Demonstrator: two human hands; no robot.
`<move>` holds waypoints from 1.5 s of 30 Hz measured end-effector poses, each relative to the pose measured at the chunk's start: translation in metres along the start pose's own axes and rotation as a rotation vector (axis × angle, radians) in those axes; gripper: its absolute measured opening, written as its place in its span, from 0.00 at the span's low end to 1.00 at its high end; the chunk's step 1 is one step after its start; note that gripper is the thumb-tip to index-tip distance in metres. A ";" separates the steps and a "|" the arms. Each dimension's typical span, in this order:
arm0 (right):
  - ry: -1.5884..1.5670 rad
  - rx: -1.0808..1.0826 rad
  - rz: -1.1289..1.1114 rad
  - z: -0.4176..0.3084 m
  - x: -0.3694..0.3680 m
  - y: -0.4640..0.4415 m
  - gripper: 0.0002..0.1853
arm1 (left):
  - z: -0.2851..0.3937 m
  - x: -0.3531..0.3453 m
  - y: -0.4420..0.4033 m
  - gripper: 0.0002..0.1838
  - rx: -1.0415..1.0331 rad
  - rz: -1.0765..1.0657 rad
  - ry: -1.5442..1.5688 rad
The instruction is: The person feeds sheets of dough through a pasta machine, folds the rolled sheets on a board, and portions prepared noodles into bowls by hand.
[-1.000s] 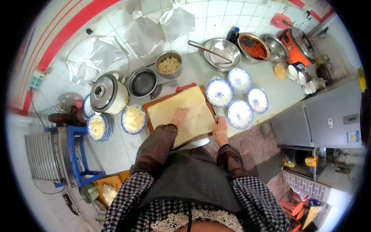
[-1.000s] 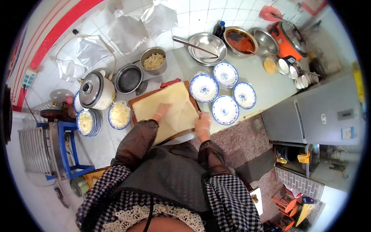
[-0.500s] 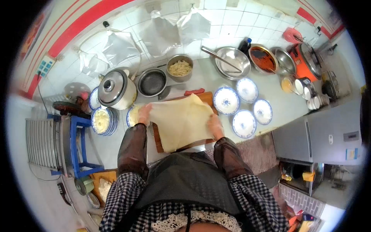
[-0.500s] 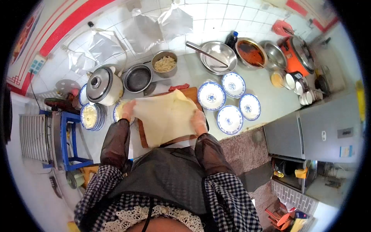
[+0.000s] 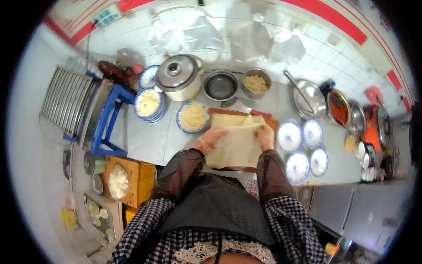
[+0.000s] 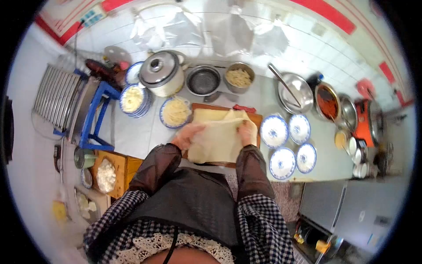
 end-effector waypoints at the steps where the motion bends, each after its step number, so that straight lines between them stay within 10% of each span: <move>1: 0.411 0.271 0.105 -0.015 0.008 -0.009 0.17 | -0.002 0.015 0.002 0.30 0.059 0.000 0.079; 3: 0.255 0.158 0.055 0.010 0.003 -0.023 0.18 | -0.002 0.078 0.031 0.25 0.636 0.505 0.752; 7: 0.325 0.253 0.013 0.118 -0.030 -0.078 0.26 | 0.096 0.169 0.070 0.22 0.367 0.676 0.871; 8: 0.263 0.020 -0.186 0.056 -0.048 -0.048 0.32 | 0.113 0.181 0.081 0.23 0.344 0.637 0.859; 12: -0.350 0.511 -0.754 -0.236 -0.151 0.098 0.44 | 0.139 0.216 0.112 0.23 0.326 0.658 0.721; 14: -0.202 0.895 -0.952 -0.348 -0.179 0.173 0.45 | 0.188 0.235 0.105 0.24 0.077 0.488 -0.143; 18: -0.242 0.592 -1.363 -0.395 -0.240 0.206 0.32 | 0.214 0.273 0.124 0.23 0.143 0.421 0.429; 21: 0.334 0.882 -1.388 -0.417 -0.251 0.222 0.20 | 0.220 0.314 0.159 0.21 0.189 0.491 0.277; 23: 0.308 0.749 -1.392 -0.435 -0.254 0.236 0.11 | 0.239 0.337 0.184 0.13 0.126 0.619 0.322; 27: -0.046 1.254 -1.410 -0.494 -0.273 0.278 0.14 | 0.258 0.388 0.223 0.12 0.088 0.633 0.349; 29: -0.088 0.508 -1.646 -0.480 -0.314 0.277 0.17 | 0.276 0.417 0.244 0.13 0.118 0.688 0.112; 37: 0.297 0.824 -1.708 -0.549 -0.404 0.326 0.23 | 0.282 0.538 0.349 0.18 0.190 1.093 -0.105; 45: 0.224 1.437 -1.147 -0.683 -0.462 0.283 0.11 | 0.252 0.626 0.413 0.12 0.169 1.256 -0.292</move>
Point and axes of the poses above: each hand's wrist, its own y-axis away from the middle knuckle, its own x-axis out of the back of the hand, z = x × y, the point moved 10 cm from there along -y, towards the middle knuckle, and after that the axes turned 5 degrees about z, right-handed, at the moved point
